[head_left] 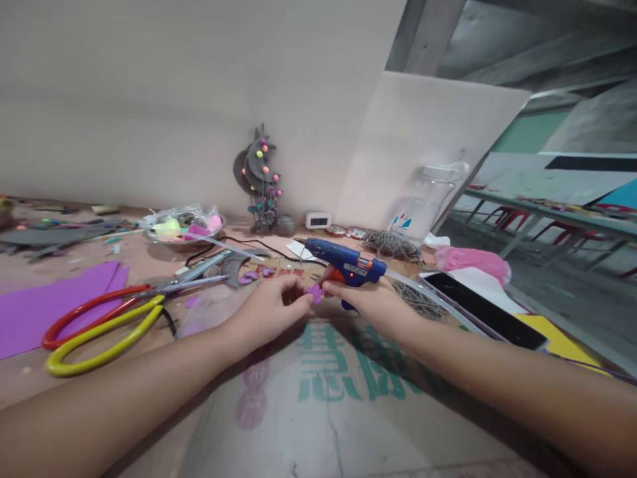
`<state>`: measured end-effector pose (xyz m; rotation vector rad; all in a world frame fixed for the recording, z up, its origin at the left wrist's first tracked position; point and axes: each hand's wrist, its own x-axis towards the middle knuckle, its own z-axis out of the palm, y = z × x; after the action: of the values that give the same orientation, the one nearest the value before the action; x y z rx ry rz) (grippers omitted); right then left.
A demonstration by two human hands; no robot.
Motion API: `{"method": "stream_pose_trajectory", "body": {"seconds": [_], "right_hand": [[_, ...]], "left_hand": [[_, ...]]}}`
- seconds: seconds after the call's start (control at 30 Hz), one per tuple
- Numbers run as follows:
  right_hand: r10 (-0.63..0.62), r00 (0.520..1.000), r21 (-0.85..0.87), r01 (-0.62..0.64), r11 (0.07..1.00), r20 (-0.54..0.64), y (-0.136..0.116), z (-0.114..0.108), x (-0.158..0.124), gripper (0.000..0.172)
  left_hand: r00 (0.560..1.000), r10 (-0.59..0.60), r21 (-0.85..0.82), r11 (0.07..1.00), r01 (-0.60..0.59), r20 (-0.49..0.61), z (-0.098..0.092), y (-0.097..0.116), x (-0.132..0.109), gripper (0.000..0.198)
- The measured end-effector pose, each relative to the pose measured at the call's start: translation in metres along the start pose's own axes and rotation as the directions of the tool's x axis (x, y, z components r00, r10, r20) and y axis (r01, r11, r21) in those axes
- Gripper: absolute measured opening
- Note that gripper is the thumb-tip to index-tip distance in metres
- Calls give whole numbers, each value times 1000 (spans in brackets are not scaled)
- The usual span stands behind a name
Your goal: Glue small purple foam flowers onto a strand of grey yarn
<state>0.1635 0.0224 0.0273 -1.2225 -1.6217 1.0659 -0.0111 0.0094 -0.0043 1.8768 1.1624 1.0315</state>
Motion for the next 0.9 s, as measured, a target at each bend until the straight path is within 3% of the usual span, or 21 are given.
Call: {"method": "stream_pose_trajectory", "body": {"seconds": [0.27,0.4,0.57,0.67,0.9], "right_hand": [[30,999,-112,-33,993,-30,-2,3,-1,10],[-11,1000,-167,12,986,4,-4,-2,0,11],[-21,997,-195,35,980,70,3,-25,0,29],[-67,995,-174,78,982,67,11,-36,-2,31],[-83,996,-191,84,978,13,16,-35,-14,30]], "left_hand": [[1000,15,-40,999,-16,-16,-1,0,1,20],[999,47,-22,999,-48,-8,-2,1,1,20],[999,-40,9,999,40,-19,-4,4,1,21],[998,-62,-6,998,62,-28,-4,3,2,21],[991,-126,-112,986,120,-44,-4,3,3,16]]}}
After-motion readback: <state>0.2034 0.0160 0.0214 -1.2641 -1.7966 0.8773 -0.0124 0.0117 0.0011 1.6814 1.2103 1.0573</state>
